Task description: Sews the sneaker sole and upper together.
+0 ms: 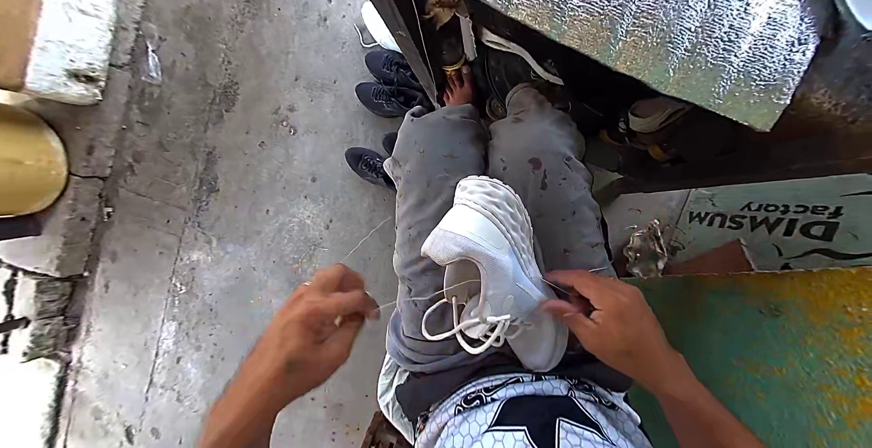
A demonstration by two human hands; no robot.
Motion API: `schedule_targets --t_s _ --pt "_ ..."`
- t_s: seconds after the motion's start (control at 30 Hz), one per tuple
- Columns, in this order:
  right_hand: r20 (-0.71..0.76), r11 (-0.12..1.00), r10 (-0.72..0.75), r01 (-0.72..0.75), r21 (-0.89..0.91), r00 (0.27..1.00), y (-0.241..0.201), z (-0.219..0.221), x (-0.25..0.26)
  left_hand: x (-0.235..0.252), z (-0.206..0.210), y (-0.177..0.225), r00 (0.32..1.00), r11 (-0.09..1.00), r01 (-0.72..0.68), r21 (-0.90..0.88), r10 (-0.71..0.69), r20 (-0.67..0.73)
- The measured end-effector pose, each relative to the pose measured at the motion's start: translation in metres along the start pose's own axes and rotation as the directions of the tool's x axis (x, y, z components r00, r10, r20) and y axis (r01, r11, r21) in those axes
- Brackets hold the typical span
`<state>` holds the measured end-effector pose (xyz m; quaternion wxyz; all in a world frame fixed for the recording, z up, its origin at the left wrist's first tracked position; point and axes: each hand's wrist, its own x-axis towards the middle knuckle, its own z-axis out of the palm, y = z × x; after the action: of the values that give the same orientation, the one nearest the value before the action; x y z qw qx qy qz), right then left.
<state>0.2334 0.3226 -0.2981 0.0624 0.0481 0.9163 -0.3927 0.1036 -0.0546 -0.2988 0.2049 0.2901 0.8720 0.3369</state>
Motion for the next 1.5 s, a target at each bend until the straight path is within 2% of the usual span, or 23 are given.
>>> schedule_targets --t_s 0.03,0.07,0.13,0.17,0.2,0.23,0.27,0.3,0.33,0.4,0.5,0.67,0.9,0.97,1.03,1.1,1.13,1.17,1.23,1.27,1.37,1.43,1.5 --pt "0.036 0.988 0.044 -0.049 0.147 0.998 -0.001 -0.006 0.002 0.004 -0.001 0.009 0.994 0.958 -0.076 -0.277 0.095 0.057" --pt "0.056 0.936 0.053 -0.069 0.345 0.997 0.000 -0.011 0.004 0.012 0.000 0.020 0.973 0.818 -0.146 -0.557 0.221 0.070" --pt "0.091 0.676 -0.013 -0.058 0.734 0.996 0.004 -0.015 0.009 0.028 0.006 0.044 0.935 0.430 -0.164 -0.888 0.355 -0.001" --pt "0.101 0.509 -0.045 -0.064 0.858 0.994 0.005 -0.014 0.011 0.035 0.009 0.053 0.928 0.323 -0.140 -0.936 0.373 -0.010" --pt "0.099 0.409 -0.041 -0.073 0.910 0.994 0.003 -0.013 0.012 0.040 0.013 0.058 0.937 0.332 -0.130 -0.934 0.349 -0.006" --pt "0.082 0.462 0.006 -0.075 0.884 0.997 0.000 -0.012 0.012 0.042 0.016 0.061 0.960 0.488 -0.141 -0.862 0.282 0.002" --pt "0.047 0.640 0.076 -0.085 0.763 0.996 -0.005 -0.010 0.010 0.043 0.019 0.065 0.978 0.709 -0.159 -0.687 0.210 -0.010" --pt "0.007 0.816 0.130 -0.111 0.567 0.992 -0.009 -0.007 0.009 0.045 0.022 0.068 0.984 0.892 -0.172 -0.418 0.176 -0.030" --pt "-0.029 0.924 0.152 -0.132 0.359 0.988 -0.012 -0.002 0.008 0.046 0.026 0.071 0.981 0.973 -0.193 -0.127 0.189 -0.042" --pt "-0.099 0.992 0.116 -0.111 0.062 0.988 -0.017 0.009 0.010 0.047 0.032 0.075 0.964 0.928 -0.253 0.273 0.264 -0.005" --pt "-0.151 0.993 0.065 -0.078 -0.083 0.986 -0.018 0.020 0.015 0.043 0.034 0.075 0.945 0.849 -0.322 0.418 0.313 0.092" --pt "-0.171 0.989 0.053 -0.075 -0.124 0.984 -0.015 0.029 0.023 0.023 0.031 0.062 0.932 0.874 -0.360 0.327 0.320 0.169" --pt "-0.125 0.989 0.016 -0.035 -0.145 0.992 -0.013 0.033 0.027 -0.014 0.012 0.045 0.953 0.939 -0.268 0.215 0.225 0.204" --pt "-0.108 0.994 0.003 -0.014 -0.106 0.994 -0.010 0.029 0.029 -0.006 0.016 0.043 0.954 0.939 -0.283 0.196 0.256 0.153" --pt "-0.028 0.999 0.008 -0.007 0.041 1.000 -0.003 0.018 0.031 0.015 0.022 0.050 0.960 0.949 -0.280 0.146 0.274 0.061" --pt "0.035 0.951 0.008 -0.019 0.307 0.999 0.008 0.006 0.028 0.040 0.028 0.068 0.978 0.978 -0.210 0.000 0.210 0.001" --pt "0.002 0.895 0.000 -0.001 0.445 1.000 0.014 0.003 0.025 0.051 0.035 0.077 0.988 0.977 -0.156 -0.147 0.157 -0.010" --pt "-0.049 0.837 -0.001 0.027 0.547 0.999 0.019 0.003 0.020 0.059 0.043 0.084 0.995 0.939 -0.089 -0.333 0.096 0.003" --pt "-0.134 0.774 -0.022 0.102 0.625 0.991 0.029 0.004 0.014 0.073 0.057 0.095 0.990 0.776 0.095 -0.623 -0.009 0.140" --pt "-0.176 0.773 -0.035 0.138 0.619 0.984 0.032 0.007 0.011 0.076 0.063 0.098 0.974 0.720 0.189 -0.668 -0.052 0.219" --pt "-0.289 0.811 -0.041 0.201 0.549 0.957 0.037 0.007 0.004 0.078 0.076 0.104 0.937 0.764 0.318 -0.561 -0.166 0.307" --pt "-0.344 0.852 0.023 0.161 0.498 0.939 0.033 -0.006 0.002 0.078 0.078 0.106 0.922 0.769 0.366 -0.524 -0.224 0.315" --pt "-0.285 0.890 0.074 0.065 0.451 0.956 0.027 -0.019 -0.002 0.076 0.077 0.103 0.913 0.708 0.395 -0.585 -0.232 0.335"
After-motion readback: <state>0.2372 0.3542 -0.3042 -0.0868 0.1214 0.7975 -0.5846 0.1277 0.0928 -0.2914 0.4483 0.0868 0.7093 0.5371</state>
